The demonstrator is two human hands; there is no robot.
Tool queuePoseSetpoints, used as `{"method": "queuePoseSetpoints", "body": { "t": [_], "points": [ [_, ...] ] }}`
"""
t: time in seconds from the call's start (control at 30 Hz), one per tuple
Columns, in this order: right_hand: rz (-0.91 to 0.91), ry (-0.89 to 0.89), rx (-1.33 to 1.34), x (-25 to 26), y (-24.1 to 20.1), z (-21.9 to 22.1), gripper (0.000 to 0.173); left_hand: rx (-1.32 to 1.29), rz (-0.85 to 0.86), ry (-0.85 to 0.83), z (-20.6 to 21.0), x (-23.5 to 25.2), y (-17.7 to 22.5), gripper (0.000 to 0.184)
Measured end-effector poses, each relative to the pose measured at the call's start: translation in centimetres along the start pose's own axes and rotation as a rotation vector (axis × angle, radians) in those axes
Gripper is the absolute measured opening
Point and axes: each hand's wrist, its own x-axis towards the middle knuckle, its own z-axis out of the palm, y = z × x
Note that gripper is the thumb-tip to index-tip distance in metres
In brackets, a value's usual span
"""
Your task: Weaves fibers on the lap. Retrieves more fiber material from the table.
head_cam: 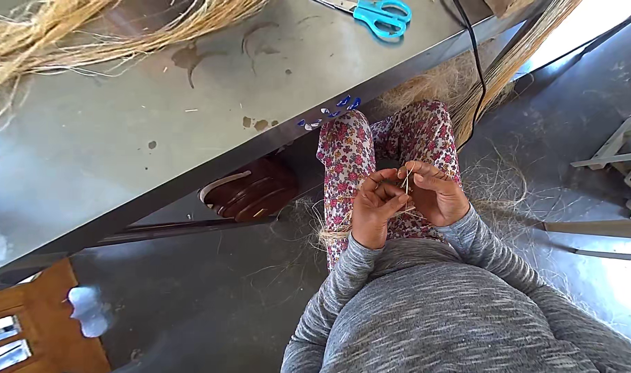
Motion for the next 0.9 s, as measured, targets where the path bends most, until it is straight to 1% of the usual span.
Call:
{"method": "queuePoseSetpoints", "body": {
  "t": [0.2, 0.3, 0.33, 0.43, 0.6, 0.7, 0.77, 0.83, 0.9],
  "points": [
    [-0.011, 0.085, -0.058, 0.0, -0.2, -0.1, 0.026, 0.009, -0.051, -0.009, 0.1, -0.2, 0.0, 0.047],
    [-0.013, 0.132, -0.052, 0.2, -0.4, -0.4, 0.029, -0.028, -0.125, -0.007, 0.4, -0.5, 0.2, 0.038],
    [-0.009, 0.147, -0.008, 0.5, -0.4, -0.6, 0.03, -0.033, -0.144, -0.003, 0.5, -0.6, 0.3, 0.035],
    [0.006, 0.167, 0.064, 0.7, -0.5, -0.7, 0.028, 0.013, -0.16, 0.024, 0.4, -0.4, 0.0, 0.027],
    [-0.025, 0.178, 0.078, 0.9, -1.3, -0.8, 0.03, 0.134, -0.16, 0.064, 0.0, -0.2, -0.6, 0.02],
    [-0.093, 0.18, -0.023, 0.9, -2.2, -0.7, 0.03, 0.251, -0.15, 0.062, 0.0, 0.2, -0.8, 0.02],
    [-0.114, 0.18, -0.023, 1.1, -2.9, -0.8, 0.031, 0.277, -0.147, 0.053, 0.2, 0.6, -0.9, 0.023],
    [-0.135, 0.17, -0.008, 1.5, -3.9, -1.0, 0.031, 0.286, -0.135, 0.018, 0.3, 1.0, -1.1, 0.027],
    [-0.203, 0.171, -0.101, 1.9, -6.1, -1.6, 0.029, 0.306, -0.121, -0.038, 0.4, 1.1, -1.2, 0.028]
  ]
}}
